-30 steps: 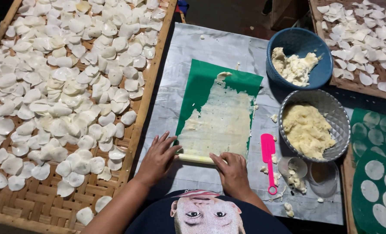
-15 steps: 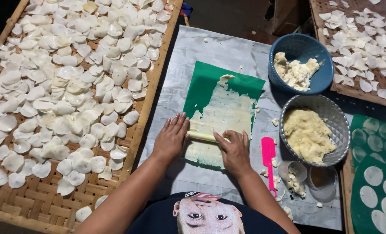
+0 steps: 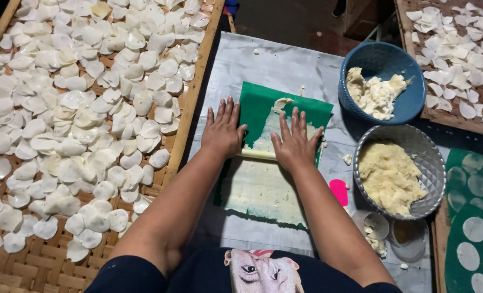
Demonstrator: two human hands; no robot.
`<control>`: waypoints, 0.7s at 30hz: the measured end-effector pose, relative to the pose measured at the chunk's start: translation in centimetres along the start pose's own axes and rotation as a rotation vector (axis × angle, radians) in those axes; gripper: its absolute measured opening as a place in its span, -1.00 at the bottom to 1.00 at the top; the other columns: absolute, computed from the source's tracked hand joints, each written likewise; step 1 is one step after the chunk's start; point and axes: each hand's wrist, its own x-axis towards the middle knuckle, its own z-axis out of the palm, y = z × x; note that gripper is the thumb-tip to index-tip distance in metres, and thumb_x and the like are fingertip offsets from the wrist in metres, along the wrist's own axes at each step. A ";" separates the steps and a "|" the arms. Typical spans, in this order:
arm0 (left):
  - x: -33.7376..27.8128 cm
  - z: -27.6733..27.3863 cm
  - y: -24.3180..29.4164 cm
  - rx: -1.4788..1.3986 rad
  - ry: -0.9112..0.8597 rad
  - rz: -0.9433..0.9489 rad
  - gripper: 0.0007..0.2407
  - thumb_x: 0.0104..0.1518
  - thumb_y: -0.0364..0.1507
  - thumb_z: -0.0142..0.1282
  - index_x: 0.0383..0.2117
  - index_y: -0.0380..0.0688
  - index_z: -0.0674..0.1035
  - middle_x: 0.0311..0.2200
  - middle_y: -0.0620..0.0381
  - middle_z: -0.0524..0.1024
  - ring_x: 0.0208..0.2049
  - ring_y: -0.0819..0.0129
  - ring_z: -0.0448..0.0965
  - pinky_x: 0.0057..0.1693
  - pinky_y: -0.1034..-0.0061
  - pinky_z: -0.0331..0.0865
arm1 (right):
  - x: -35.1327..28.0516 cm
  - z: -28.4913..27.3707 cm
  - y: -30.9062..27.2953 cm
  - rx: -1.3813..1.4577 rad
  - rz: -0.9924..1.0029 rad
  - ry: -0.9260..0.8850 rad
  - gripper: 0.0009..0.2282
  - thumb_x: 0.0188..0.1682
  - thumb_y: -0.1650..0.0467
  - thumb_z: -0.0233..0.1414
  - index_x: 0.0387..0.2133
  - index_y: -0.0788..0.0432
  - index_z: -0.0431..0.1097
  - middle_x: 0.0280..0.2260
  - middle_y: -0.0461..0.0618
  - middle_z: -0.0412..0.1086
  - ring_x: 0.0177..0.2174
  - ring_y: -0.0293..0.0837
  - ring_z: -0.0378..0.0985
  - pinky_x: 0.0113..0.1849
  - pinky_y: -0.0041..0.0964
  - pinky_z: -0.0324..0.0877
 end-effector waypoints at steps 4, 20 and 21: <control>-1.4 -0.3 0.3 -0.003 0.094 0.003 -0.40 0.38 -0.02 -0.57 0.48 -0.04 -0.10 0.51 -0.02 -0.29 0.51 0.07 -0.36 0.49 -0.01 -0.52 | -0.9 0.8 -0.1 -0.022 -0.025 0.147 -0.39 0.16 -0.03 -0.44 0.46 -0.17 -0.22 0.48 0.05 -0.39 0.44 0.04 -0.46 0.21 0.66 -0.53; 1.9 0.0 0.2 -0.006 0.196 -0.016 -0.41 0.38 -0.05 -0.49 0.47 -0.09 -0.05 0.50 -0.04 -0.23 0.51 0.07 -0.32 0.48 -0.05 -0.53 | 1.8 0.9 -0.3 -0.002 0.023 0.162 -0.40 0.17 0.00 -0.42 0.46 -0.14 -0.20 0.48 0.06 -0.41 0.44 0.00 -0.44 0.21 0.64 -0.57; 3.1 -0.2 0.3 0.014 0.202 -0.056 -0.40 0.39 -0.04 -0.50 0.47 -0.11 -0.06 0.51 -0.04 -0.25 0.51 0.08 -0.35 0.48 -0.04 -0.56 | 3.0 0.7 -0.2 0.000 0.034 0.167 -0.40 0.17 -0.02 -0.43 0.46 -0.15 -0.19 0.48 0.03 -0.47 0.44 -0.01 -0.50 0.20 0.64 -0.60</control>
